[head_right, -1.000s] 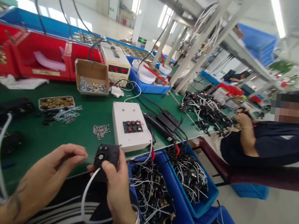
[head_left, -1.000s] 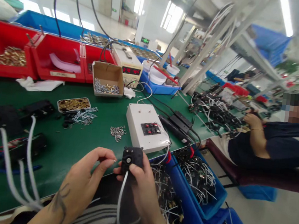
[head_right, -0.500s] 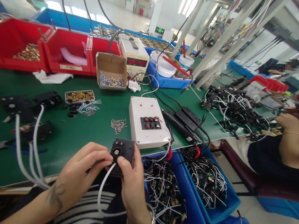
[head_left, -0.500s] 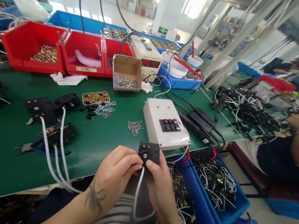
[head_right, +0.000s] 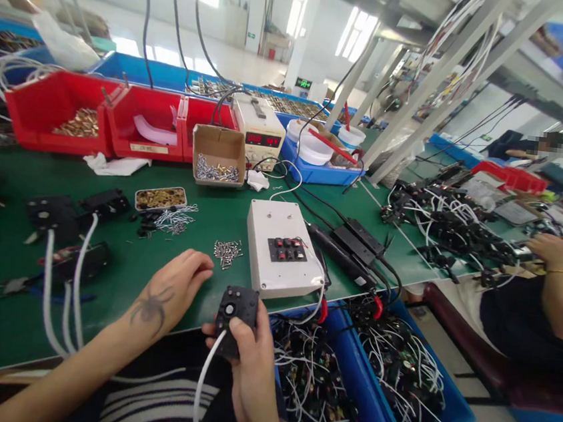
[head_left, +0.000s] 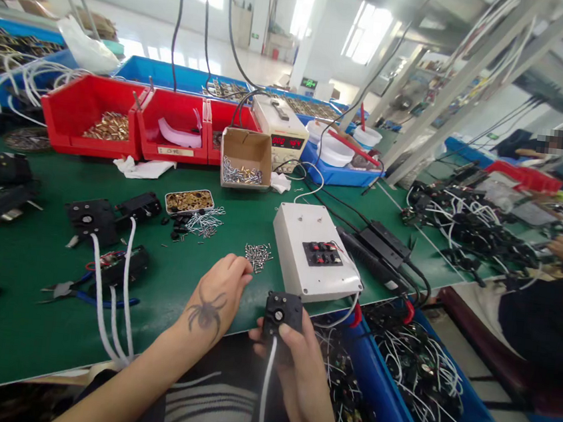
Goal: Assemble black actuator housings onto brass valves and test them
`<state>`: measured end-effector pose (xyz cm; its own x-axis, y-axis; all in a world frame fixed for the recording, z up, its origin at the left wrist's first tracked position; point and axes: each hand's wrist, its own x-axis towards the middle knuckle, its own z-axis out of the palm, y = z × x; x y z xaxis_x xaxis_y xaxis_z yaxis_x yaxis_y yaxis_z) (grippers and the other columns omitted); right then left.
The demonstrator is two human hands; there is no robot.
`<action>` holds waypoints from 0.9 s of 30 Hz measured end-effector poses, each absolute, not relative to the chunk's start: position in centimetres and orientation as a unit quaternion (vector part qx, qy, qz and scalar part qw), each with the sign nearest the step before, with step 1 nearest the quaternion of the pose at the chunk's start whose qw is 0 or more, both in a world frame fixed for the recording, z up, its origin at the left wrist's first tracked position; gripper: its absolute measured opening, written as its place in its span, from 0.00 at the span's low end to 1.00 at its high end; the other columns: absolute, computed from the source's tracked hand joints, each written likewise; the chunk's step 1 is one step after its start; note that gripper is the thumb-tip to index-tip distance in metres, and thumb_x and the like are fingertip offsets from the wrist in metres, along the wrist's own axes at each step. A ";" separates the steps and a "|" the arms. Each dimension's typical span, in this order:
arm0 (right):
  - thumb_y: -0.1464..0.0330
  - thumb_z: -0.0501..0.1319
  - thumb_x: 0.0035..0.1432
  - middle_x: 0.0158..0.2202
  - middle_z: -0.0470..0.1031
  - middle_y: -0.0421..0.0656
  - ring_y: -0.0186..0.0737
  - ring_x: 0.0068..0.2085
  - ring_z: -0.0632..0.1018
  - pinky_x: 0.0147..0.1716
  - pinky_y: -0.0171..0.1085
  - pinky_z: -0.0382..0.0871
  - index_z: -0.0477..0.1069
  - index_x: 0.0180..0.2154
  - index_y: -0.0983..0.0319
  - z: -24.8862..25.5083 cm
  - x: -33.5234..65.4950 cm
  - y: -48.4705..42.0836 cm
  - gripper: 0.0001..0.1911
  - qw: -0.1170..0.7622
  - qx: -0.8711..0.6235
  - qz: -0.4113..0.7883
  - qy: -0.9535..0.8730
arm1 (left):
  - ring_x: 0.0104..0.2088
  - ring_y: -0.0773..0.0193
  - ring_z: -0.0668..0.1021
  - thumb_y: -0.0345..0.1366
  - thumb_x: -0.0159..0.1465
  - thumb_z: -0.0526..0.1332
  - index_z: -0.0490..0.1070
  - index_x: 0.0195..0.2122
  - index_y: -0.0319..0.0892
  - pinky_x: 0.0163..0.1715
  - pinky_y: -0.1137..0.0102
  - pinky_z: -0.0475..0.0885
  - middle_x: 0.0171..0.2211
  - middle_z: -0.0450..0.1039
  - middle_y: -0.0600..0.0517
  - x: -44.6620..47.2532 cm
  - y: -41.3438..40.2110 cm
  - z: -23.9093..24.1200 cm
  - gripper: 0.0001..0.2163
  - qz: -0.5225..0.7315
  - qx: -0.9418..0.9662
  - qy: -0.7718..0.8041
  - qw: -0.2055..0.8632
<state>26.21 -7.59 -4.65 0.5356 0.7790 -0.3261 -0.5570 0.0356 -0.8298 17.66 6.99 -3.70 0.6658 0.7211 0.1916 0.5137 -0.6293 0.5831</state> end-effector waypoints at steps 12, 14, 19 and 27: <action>0.58 0.70 0.52 0.37 0.76 0.48 0.45 0.33 0.81 0.28 0.31 0.73 0.63 0.53 0.65 -5.0 25.7 -7.6 0.32 0.730 -0.495 0.463 -0.086 | 0.34 0.50 0.76 0.23 0.65 0.48 0.70 0.31 0.38 0.38 0.59 0.71 0.31 0.73 0.42 20.5 7.7 -6.5 0.13 0.144 0.926 0.301 0.175; 0.59 0.70 0.52 0.37 0.76 0.48 0.45 0.33 0.81 0.28 0.31 0.73 0.64 0.53 0.65 -4.9 25.8 -7.4 0.32 0.734 -0.491 0.461 -0.085 | 0.31 0.52 0.76 0.26 0.66 0.48 0.69 0.30 0.40 0.34 0.61 0.72 0.29 0.72 0.45 19.9 7.6 -6.7 0.13 0.193 0.918 0.287 0.194; 0.60 0.70 0.53 0.40 0.76 0.49 0.47 0.36 0.81 0.32 0.33 0.75 0.62 0.55 0.65 -3.3 26.3 -7.1 0.33 0.708 -0.503 0.484 -0.106 | 0.31 0.63 0.77 0.32 0.69 0.53 0.67 0.34 0.43 0.33 0.71 0.73 0.31 0.73 0.52 17.4 6.5 -4.6 0.07 0.375 0.856 0.221 0.279; 0.61 0.71 0.55 0.46 0.74 0.46 0.46 0.40 0.78 0.31 0.35 0.77 0.64 0.54 0.63 -2.4 26.7 -6.5 0.29 0.686 -0.500 0.514 -0.122 | 0.39 0.69 0.76 0.24 0.68 0.58 0.69 0.41 0.41 0.42 0.79 0.71 0.37 0.75 0.54 14.6 5.0 0.0 0.06 0.364 0.870 0.079 0.324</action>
